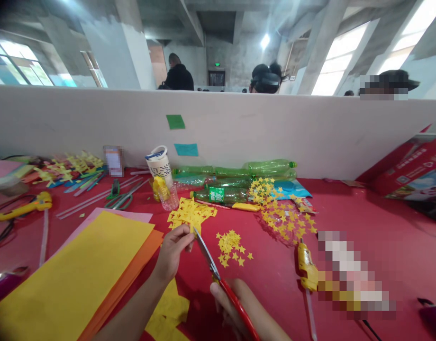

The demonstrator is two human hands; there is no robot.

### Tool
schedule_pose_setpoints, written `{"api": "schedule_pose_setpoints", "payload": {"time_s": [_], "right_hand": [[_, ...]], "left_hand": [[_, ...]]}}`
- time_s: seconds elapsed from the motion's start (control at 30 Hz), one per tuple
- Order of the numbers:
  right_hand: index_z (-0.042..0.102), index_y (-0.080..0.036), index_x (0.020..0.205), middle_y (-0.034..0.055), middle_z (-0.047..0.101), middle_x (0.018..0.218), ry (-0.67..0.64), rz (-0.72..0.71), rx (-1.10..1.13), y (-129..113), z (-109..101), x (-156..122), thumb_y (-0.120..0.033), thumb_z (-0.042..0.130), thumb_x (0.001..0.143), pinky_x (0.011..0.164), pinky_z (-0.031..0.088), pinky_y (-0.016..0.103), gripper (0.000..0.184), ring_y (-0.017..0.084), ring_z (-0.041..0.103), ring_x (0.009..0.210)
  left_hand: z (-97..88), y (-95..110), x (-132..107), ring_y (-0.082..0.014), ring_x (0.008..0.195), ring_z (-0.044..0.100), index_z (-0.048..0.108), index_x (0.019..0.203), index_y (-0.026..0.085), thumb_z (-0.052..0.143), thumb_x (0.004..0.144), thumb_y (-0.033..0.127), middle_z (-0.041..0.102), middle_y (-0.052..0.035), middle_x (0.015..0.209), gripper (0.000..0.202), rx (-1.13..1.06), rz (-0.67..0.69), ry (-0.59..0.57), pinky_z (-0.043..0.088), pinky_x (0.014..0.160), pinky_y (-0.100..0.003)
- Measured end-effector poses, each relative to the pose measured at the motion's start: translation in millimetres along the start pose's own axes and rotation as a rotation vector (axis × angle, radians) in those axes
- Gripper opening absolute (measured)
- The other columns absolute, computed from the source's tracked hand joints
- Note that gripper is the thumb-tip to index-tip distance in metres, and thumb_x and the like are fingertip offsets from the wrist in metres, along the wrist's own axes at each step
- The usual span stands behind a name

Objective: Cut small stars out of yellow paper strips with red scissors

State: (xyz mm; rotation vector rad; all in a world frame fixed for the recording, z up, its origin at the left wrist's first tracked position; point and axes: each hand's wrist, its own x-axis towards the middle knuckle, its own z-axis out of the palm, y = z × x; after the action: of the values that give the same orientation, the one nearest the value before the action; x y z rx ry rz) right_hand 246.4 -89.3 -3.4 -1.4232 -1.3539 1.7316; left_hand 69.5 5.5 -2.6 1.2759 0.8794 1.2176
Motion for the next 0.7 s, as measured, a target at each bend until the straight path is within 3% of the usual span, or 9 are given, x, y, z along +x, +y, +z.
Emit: {"api": "schedule_pose_setpoints", "payload": {"time_s": [0.3,0.7], "right_hand": [[0.044,-0.020,0.057,-0.0088,0.036,0.034,0.018,0.036,-0.033,-1.7,-0.7,0.1,-0.082,0.037,0.070,0.028,0.019,0.016,0.064,0.005,0.027,0.028],[0.043,-0.020,0.058,-0.0099,0.036,0.036,0.020,0.037,-0.046,-2.6,-2.2,-0.4,-0.073,0.041,0.077,0.029,0.020,0.015,0.057,0.003,0.026,0.026]], "left_hand": [[0.4,0.5,0.8,-0.0102,0.053,0.040,0.049,0.059,0.018,0.054,0.082,0.023,0.044,0.0038,0.054,0.024,-0.028,-0.017,0.007,0.035,0.054,-0.022],[0.3,3.5,2.2,-0.0093,0.051,0.041,0.052,0.058,0.017,0.056,0.079,0.021,0.045,0.0037,0.052,0.021,-0.148,-0.055,0.028,0.034,0.052,-0.022]]}}
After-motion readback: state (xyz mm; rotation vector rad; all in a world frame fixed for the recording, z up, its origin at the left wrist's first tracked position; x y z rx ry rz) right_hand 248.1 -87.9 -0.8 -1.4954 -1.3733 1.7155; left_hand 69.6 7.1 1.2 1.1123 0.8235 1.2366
